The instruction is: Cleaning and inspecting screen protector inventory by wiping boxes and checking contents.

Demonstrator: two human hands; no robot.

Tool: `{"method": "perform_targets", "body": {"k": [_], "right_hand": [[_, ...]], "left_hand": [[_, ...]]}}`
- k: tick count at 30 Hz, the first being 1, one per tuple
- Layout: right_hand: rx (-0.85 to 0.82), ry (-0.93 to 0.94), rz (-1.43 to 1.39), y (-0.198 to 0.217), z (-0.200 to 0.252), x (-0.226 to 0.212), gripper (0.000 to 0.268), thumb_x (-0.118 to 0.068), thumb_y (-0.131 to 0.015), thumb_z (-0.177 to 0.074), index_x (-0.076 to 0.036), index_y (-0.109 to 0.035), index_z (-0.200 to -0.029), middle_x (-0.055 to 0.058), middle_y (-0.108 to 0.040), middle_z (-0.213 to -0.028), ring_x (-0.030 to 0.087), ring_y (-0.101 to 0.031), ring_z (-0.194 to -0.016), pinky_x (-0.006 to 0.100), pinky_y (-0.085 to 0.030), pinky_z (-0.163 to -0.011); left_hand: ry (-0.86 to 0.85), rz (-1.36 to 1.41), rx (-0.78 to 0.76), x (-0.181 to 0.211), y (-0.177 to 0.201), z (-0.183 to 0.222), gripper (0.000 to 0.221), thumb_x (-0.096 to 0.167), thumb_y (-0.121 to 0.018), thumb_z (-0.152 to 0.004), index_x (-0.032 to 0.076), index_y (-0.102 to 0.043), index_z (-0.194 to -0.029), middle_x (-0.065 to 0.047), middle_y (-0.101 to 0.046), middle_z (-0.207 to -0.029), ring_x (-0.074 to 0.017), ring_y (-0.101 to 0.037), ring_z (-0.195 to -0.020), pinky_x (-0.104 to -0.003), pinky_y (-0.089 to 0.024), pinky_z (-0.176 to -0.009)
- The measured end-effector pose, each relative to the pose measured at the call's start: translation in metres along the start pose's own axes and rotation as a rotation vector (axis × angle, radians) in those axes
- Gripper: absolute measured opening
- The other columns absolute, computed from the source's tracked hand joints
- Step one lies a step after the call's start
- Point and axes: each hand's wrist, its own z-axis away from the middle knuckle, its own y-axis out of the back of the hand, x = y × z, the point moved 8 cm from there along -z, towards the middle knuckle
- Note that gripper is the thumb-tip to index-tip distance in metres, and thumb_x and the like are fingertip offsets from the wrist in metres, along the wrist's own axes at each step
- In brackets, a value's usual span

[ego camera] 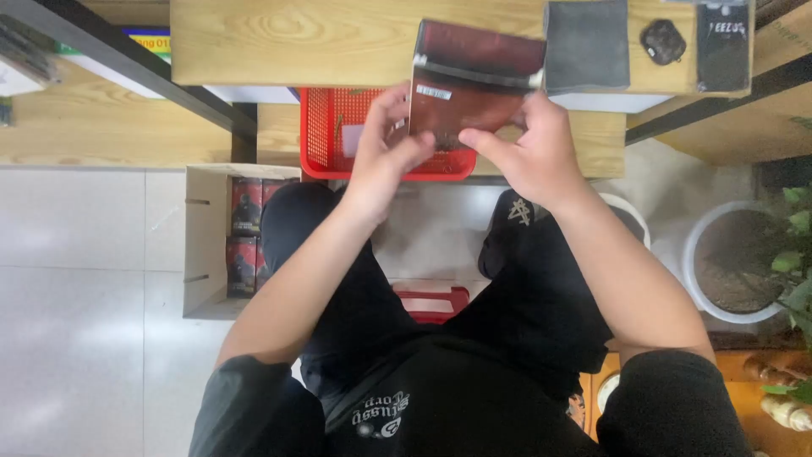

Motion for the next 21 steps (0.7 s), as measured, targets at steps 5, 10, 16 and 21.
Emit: {"method": "perform_targets", "body": {"k": [5,10,16,21], "right_hand": [[0.163,0.742,0.212,-0.009,-0.024,-0.032,0.039,-0.009,-0.084,-0.088,0.003,-0.056,-0.113,0.022,-0.059,-0.121,0.04,-0.059,-0.117,0.05,-0.051,-0.102],[0.0,0.803,0.355,-0.033,-0.024,-0.015,0.033,0.002,-0.076,-0.094,0.005,-0.056,-0.12,0.024,-0.047,-0.136,0.046,-0.043,-0.133,0.061,-0.042,-0.115],[-0.003,0.439,0.544,0.021,-0.055,0.035,0.046,-0.003,-0.078,-0.087,0.002,-0.059,-0.129,0.02,-0.051,-0.14,0.04,-0.046,-0.131,0.057,-0.04,-0.112],[0.132,-0.929,0.294,0.104,-0.037,0.192,0.048,-0.046,-0.063,-0.1,-0.001,-0.066,-0.083,0.013,-0.071,-0.076,0.018,-0.069,-0.064,0.026,-0.06,-0.065]], "left_hand": [[0.175,0.562,-0.219,0.002,-0.016,-0.039,0.063,0.051,-0.056,-0.086,0.008,-0.054,-0.131,-0.013,-0.06,-0.125,-0.0283,-0.063,-0.108,-0.044,-0.057,-0.085],[0.083,0.854,-0.437,-0.002,-0.016,-0.037,0.049,0.029,-0.059,-0.1,-0.003,-0.05,-0.136,-0.016,-0.06,-0.13,-0.0252,-0.06,-0.118,-0.039,-0.047,-0.105],[-0.1,0.597,-0.166,0.009,0.025,-0.053,0.05,0.023,-0.069,-0.088,0.008,-0.049,-0.131,-0.013,-0.061,-0.123,-0.0281,-0.062,-0.112,-0.042,-0.053,-0.093],[-0.164,0.682,-0.032,0.003,0.043,-0.048,0.048,0.017,-0.07,-0.085,0.009,-0.051,-0.127,-0.013,-0.063,-0.115,-0.027,-0.062,-0.104,-0.04,-0.051,-0.091]]}}
